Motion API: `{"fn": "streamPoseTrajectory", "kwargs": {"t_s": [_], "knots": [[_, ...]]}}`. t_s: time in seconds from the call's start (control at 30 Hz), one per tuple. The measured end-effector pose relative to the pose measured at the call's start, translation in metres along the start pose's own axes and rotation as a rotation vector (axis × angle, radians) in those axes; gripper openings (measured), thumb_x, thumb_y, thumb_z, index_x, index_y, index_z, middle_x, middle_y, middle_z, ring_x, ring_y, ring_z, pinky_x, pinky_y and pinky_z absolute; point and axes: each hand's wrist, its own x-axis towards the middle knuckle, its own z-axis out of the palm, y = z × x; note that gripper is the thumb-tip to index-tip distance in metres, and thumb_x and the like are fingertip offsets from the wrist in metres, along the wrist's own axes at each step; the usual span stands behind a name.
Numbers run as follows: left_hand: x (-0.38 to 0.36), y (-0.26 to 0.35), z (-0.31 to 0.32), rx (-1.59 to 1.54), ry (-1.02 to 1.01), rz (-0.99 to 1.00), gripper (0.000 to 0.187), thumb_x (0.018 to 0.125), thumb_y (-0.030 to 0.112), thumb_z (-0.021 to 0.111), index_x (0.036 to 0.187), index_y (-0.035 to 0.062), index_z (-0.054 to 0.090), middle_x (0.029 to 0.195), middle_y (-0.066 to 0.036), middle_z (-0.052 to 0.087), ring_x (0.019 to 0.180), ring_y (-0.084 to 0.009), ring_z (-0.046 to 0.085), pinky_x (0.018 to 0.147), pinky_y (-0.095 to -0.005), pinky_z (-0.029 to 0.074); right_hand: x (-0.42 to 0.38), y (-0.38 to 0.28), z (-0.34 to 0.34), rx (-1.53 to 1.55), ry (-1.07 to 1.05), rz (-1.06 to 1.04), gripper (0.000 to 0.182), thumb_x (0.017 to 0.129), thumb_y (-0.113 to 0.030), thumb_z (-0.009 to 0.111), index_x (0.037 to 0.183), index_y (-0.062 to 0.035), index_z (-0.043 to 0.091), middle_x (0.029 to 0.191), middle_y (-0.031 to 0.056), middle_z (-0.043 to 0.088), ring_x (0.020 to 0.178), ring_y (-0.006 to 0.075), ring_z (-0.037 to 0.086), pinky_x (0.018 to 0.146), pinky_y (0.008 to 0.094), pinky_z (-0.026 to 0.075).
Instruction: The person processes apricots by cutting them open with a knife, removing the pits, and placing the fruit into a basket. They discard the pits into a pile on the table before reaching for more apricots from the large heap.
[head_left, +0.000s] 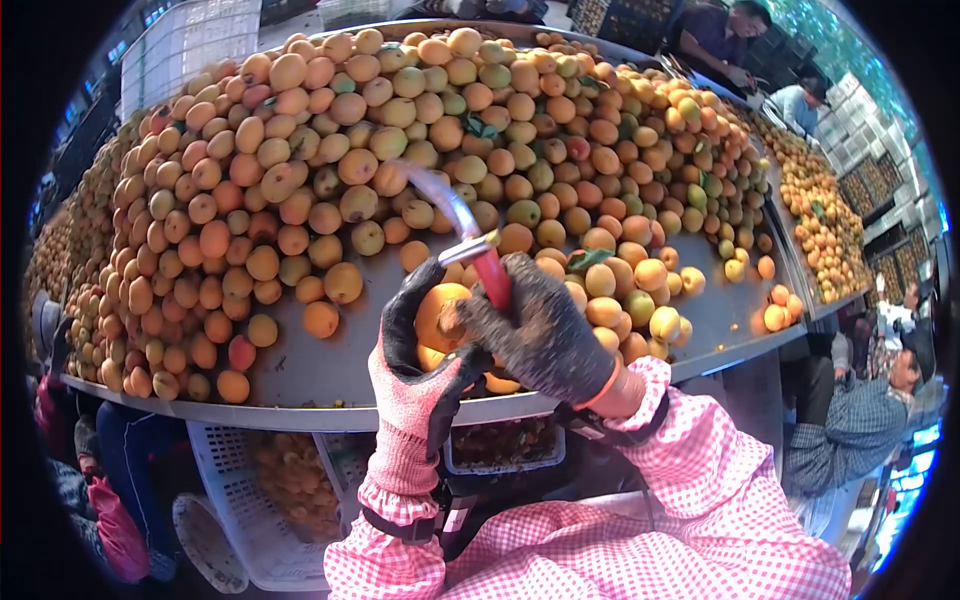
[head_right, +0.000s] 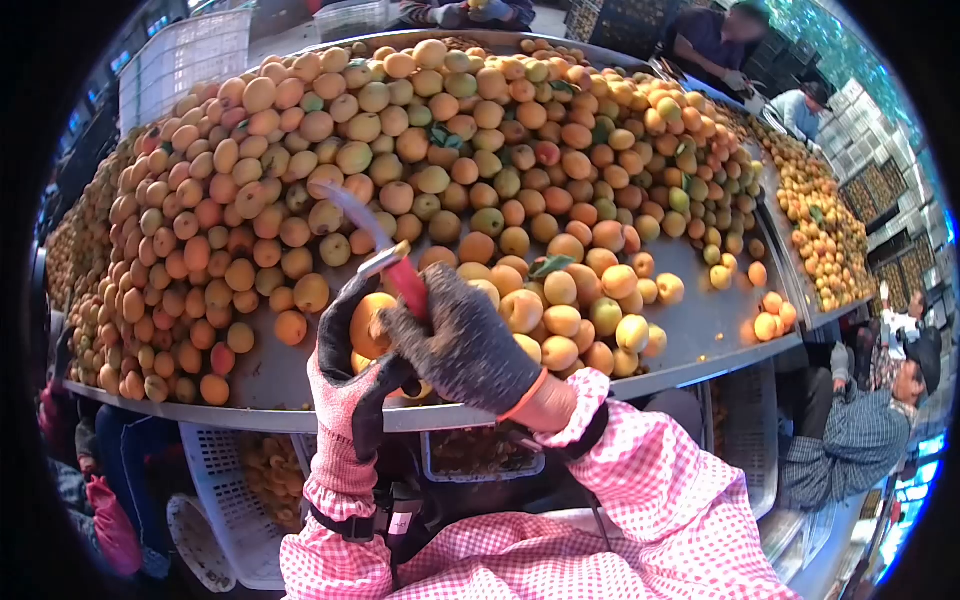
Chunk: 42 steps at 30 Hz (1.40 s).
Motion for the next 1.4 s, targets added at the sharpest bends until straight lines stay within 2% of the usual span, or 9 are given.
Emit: {"fn": "streamPoseTrajectory", "kwargs": {"t_s": [0.17,0.23,0.47,0.57,0.67,0.93,1.17,1.23,1.4], "knots": [[0.003,0.013,0.007,0.15,0.217,0.032,0.065,0.067,0.004,0.076,0.126,-0.0012,0.049,0.126,-0.012,0.053,0.115,-0.0186,0.052,0.098,-0.0323,0.041,0.007,-0.012,-0.017,-0.297,0.197,-0.309,0.026,0.081,-0.022,0.069,0.079,0.0001,0.055,0.064,0.0126,0.058,0.058,0.0277,0.062,0.051,0.0333,0.046],[0.004,0.005,0.01,0.313,0.213,0.189,0.063,0.067,-0.003,0.07,0.127,0.0014,0.05,0.11,-0.01,0.06,0.08,-0.0125,0.061,0.063,-0.0236,0.052,0.006,-0.007,-0.038,0.084,0.242,-0.186,0.021,0.084,-0.018,0.067,0.092,0.0008,0.062,0.069,0.0066,0.06,0.061,0.0124,0.059,0.054,0.026,0.045],[0.003,0.001,0.042,0.386,0.156,0.185,0.066,0.067,0.002,0.077,0.126,-0.0019,0.049,0.126,-0.013,0.053,0.116,-0.0214,0.051,0.099,-0.0346,0.041,-0.029,-0.006,-0.08,0.119,0.263,-0.247,0.03,0.073,-0.017,0.078,0.093,-0.0006,0.063,0.086,0.0083,0.062,0.074,0.0168,0.06,0.064,0.0288,0.048],[0.007,-0.004,0.05,0.456,0.101,0.262,0.069,0.066,0.002,0.078,0.127,-0.0016,0.048,0.126,-0.014,0.053,0.117,-0.0222,0.051,0.1,-0.0352,0.04,-0.043,-0.006,-0.089,0.321,0.251,0.007,0.026,0.07,-0.009,0.079,0.089,-0.0021,0.062,0.087,0.0089,0.061,0.075,0.0185,0.061,0.068,0.0297,0.05],[0.008,-0.007,0.062,0.555,0.09,0.288,0.067,0.066,0.001,0.076,0.127,-0.0011,0.048,0.127,-0.013,0.053,0.114,-0.0204,0.052,0.097,-0.0334,0.041,-0.046,0.01,-0.107,-0.177,0.034,-0.231,0.037,0.079,-0.016,0.072,0.111,-0.0005,0.059,0.095,0.0108,0.062,0.084,0.0197,0.061,0.072,0.0318,0.051],[0.011,-0.018,0.086,0.583,0.215,0.336,0.064,0.068,0.002,0.074,0.126,-0.0006,0.049,0.125,-0.011,0.054,0.11,-0.0174,0.053,0.097,-0.0309,0.041,-0.058,0.028,-0.095,-0.261,0.224,-0.44,0.029,0.067,-0.019,0.08,0.092,-0.0098,0.067,0.09,0.0071,0.066,0.084,0.0266,0.064,0.076,0.0353,0.051],[0.014,-0.025,0.085,0.377,0.179,0.097,0.061,0.069,-0.002,0.07,0.126,-0.0014,0.05,0.118,-0.011,0.057,0.096,-0.017,0.06,0.083,-0.0298,0.05,-0.038,0.032,-0.111,0.04,0.121,-0.036,0.013,0.084,-0.01,0.066,0.091,0.0002,0.062,0.085,0.0041,0.065,0.079,0.0177,0.066,0.066,0.0293,0.054],[0.02,-0.027,0.075,0.412,0.121,0.257,0.062,0.066,-0.002,0.07,0.124,-0.0017,0.051,0.111,-0.011,0.06,0.082,-0.0148,0.062,0.069,-0.0269,0.053,-0.029,0.027,-0.123,0.654,0.077,0.221,0.013,0.085,-0.011,0.066,0.088,0.0003,0.061,0.08,0.0059,0.064,0.068,0.0155,0.065,0.061,0.0245,0.052],[0.022,-0.004,0.076,0.052,-0.077,-0.265,0.066,0.059,0.002,0.068,0.123,-0.0016,0.053,0.087,-0.011,0.064,0.057,-0.0119,0.056,0.051,-0.0232,0.046,-0.028,0.042,-0.121,0.982,0.065,0.481,0.012,0.083,-0.005,0.065,0.089,0.0043,0.059,0.077,0.0066,0.062,0.061,0.0158,0.065,0.054,0.0223,0.052]]}}
